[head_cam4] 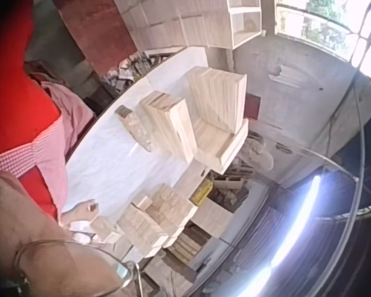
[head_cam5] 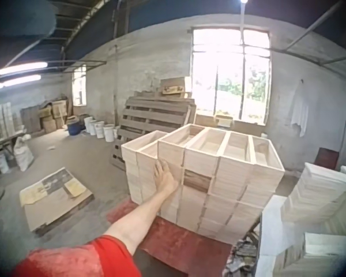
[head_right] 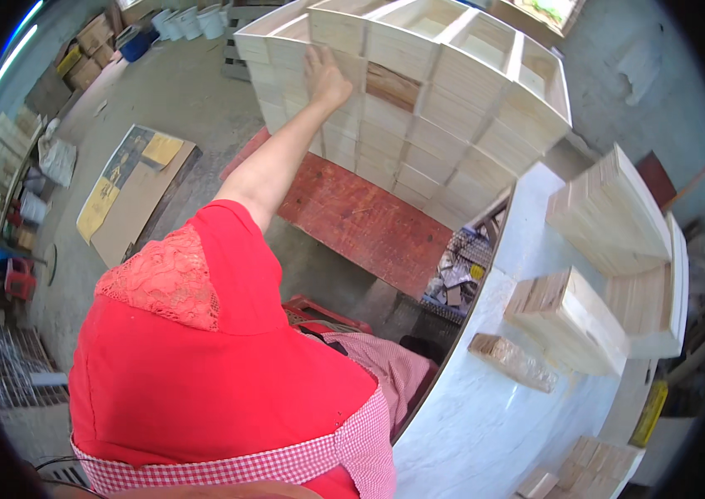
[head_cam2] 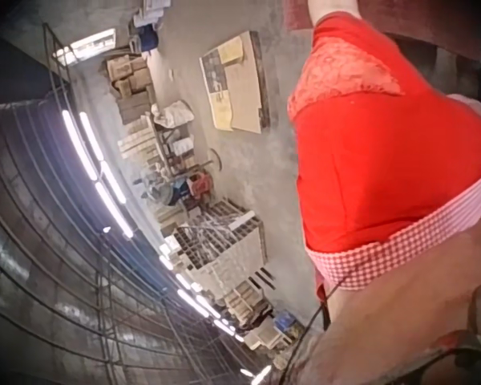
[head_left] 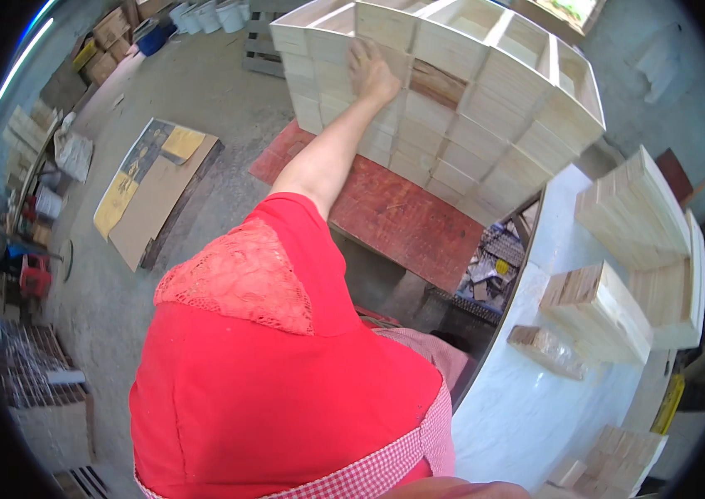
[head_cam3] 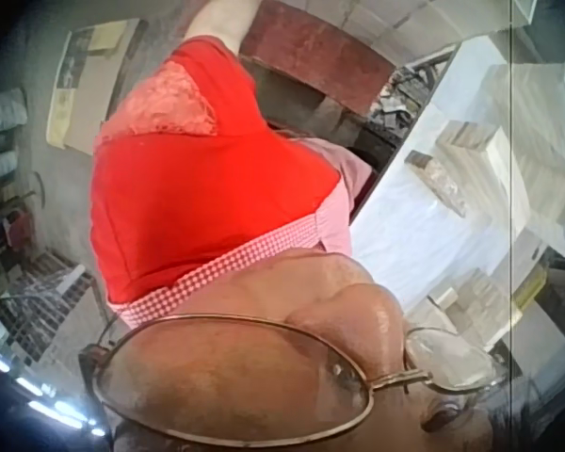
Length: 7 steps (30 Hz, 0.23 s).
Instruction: Assembling wooden boxes by applying glue and using a pneumatic nail gun.
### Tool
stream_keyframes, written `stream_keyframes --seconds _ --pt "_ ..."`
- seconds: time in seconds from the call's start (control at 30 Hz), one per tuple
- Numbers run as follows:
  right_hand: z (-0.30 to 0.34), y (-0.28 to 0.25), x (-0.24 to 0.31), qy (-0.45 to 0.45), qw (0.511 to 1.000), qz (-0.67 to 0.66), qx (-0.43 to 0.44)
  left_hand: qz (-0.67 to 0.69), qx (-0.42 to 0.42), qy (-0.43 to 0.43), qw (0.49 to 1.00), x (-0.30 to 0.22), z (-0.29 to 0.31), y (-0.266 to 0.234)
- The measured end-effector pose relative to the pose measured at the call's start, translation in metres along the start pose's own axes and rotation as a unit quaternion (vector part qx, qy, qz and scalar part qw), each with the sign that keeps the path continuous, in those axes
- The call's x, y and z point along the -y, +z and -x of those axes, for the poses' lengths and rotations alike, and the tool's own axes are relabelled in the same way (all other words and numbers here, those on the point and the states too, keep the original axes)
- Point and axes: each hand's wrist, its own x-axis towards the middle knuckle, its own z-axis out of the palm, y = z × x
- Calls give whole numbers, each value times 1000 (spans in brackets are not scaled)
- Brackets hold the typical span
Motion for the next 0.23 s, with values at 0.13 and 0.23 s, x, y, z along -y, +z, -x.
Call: stream_keyframes --seconds 0.13,0.23 --pt "19 -35 90 172 983 -59 29 -21 -44 84 995 61 52 30" --pt "33 -33 67 207 977 -44 -23 -7 111 275 955 50 101 108"
